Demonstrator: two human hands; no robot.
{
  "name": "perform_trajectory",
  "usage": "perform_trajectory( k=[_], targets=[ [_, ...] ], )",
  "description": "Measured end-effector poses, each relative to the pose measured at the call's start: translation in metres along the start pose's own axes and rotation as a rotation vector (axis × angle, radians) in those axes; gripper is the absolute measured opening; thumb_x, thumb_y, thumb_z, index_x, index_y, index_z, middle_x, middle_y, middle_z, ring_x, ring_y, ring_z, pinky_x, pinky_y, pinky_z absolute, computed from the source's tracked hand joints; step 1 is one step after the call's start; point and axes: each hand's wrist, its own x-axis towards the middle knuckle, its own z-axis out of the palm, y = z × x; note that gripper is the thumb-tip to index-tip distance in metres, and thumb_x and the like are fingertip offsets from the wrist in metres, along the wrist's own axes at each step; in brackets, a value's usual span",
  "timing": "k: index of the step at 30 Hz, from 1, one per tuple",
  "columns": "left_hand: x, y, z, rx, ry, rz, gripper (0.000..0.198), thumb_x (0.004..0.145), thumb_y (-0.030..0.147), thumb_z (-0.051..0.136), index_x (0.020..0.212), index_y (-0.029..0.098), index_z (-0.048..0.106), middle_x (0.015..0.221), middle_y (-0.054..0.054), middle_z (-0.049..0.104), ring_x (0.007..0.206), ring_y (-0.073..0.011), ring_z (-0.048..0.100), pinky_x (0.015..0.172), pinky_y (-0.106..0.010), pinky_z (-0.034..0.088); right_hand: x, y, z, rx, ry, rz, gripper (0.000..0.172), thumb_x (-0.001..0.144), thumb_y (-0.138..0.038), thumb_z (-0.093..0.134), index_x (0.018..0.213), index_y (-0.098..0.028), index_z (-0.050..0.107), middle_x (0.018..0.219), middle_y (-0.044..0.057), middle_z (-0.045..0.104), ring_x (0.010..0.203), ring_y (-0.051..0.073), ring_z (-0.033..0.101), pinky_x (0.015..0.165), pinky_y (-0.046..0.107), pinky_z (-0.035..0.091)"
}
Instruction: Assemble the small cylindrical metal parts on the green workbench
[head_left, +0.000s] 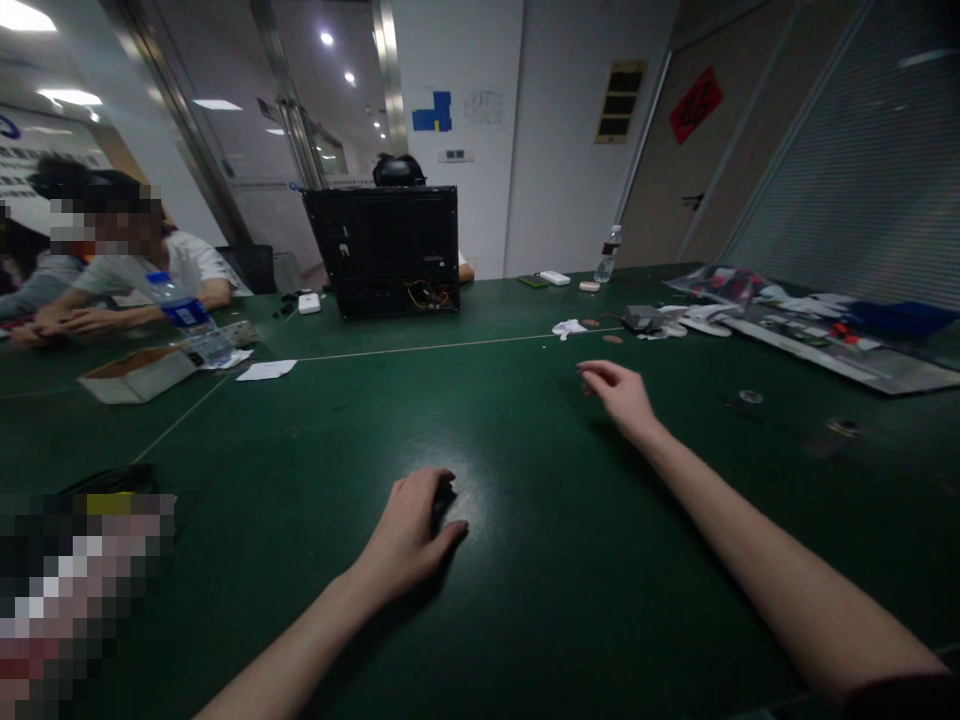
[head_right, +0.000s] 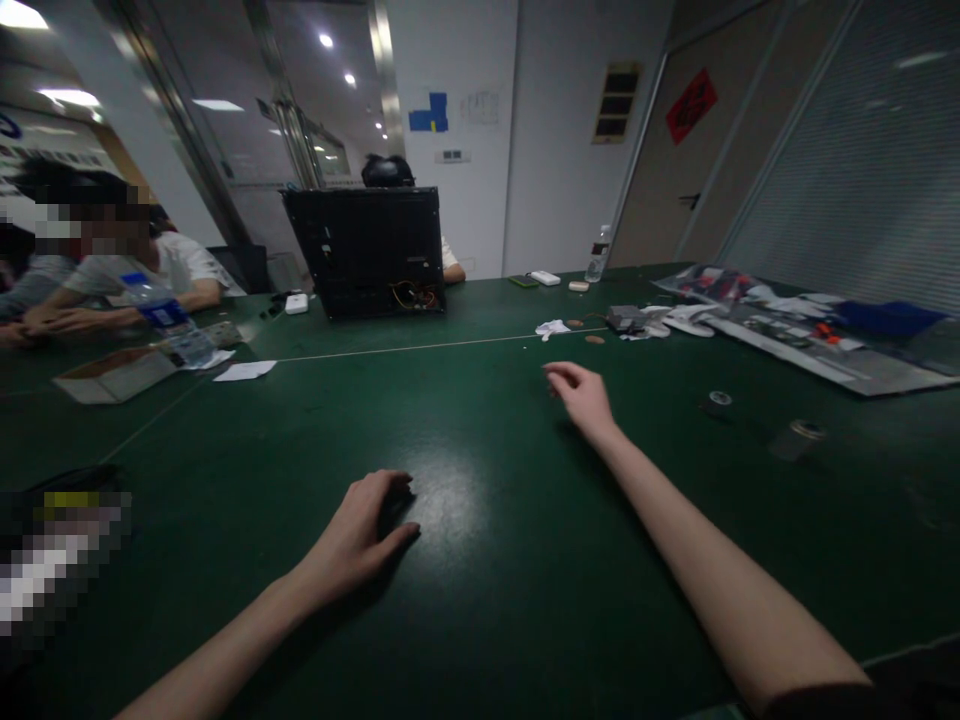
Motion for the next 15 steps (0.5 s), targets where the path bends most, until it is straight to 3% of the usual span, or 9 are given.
perform_trajectory(
  k=[3,7,10,15],
  targets=[
    [0.000,0.002,0.000,-0.003,-0.006,-0.014,0.044,0.080,0.036,0.061,0.118,0.018,0.050,0.116,-0.011,0.058,0.108,-0.0288,0.053,0.093,-0.047,0.043,0.028,0.034,-0.078,-0.508,0.466,-0.043,0.029,0.078,-0.030,0.058,0.103,-0.019,0.066,0.093,0.006,0.068,0.077,0.016,0.058,0.075,0.029,0.043],
    [0.001,0.005,-0.002,0.006,-0.016,-0.050,0.044,0.079,0.037,0.061,0.118,0.017,0.051,0.117,-0.011,0.058,0.108,-0.0298,0.053,0.094,-0.048,0.043,0.032,0.069,-0.150,-0.609,0.740,0.091,0.029,0.079,-0.024,0.054,0.102,-0.011,0.067,0.088,0.012,0.066,0.076,0.020,0.057,0.080,0.033,0.040],
    [0.001,0.004,-0.003,0.004,-0.019,-0.043,0.045,0.080,0.038,0.060,0.118,0.018,0.051,0.117,-0.011,0.058,0.109,-0.0299,0.053,0.093,-0.048,0.043,0.029,0.088,-0.173,-0.652,0.826,0.160,0.026,0.076,-0.022,0.056,0.096,-0.011,0.068,0.084,0.012,0.065,0.071,0.020,0.054,0.076,0.033,0.040],
    [0.000,0.000,-0.001,0.015,-0.006,-0.009,0.042,0.080,0.037,0.060,0.116,0.017,0.052,0.114,-0.010,0.059,0.107,-0.0282,0.053,0.093,-0.047,0.043,0.027,0.115,-0.187,-0.748,0.857,0.191,0.024,0.075,-0.019,0.053,0.092,-0.009,0.067,0.076,0.013,0.061,0.067,0.024,0.051,0.071,0.038,0.037]
  ],
)
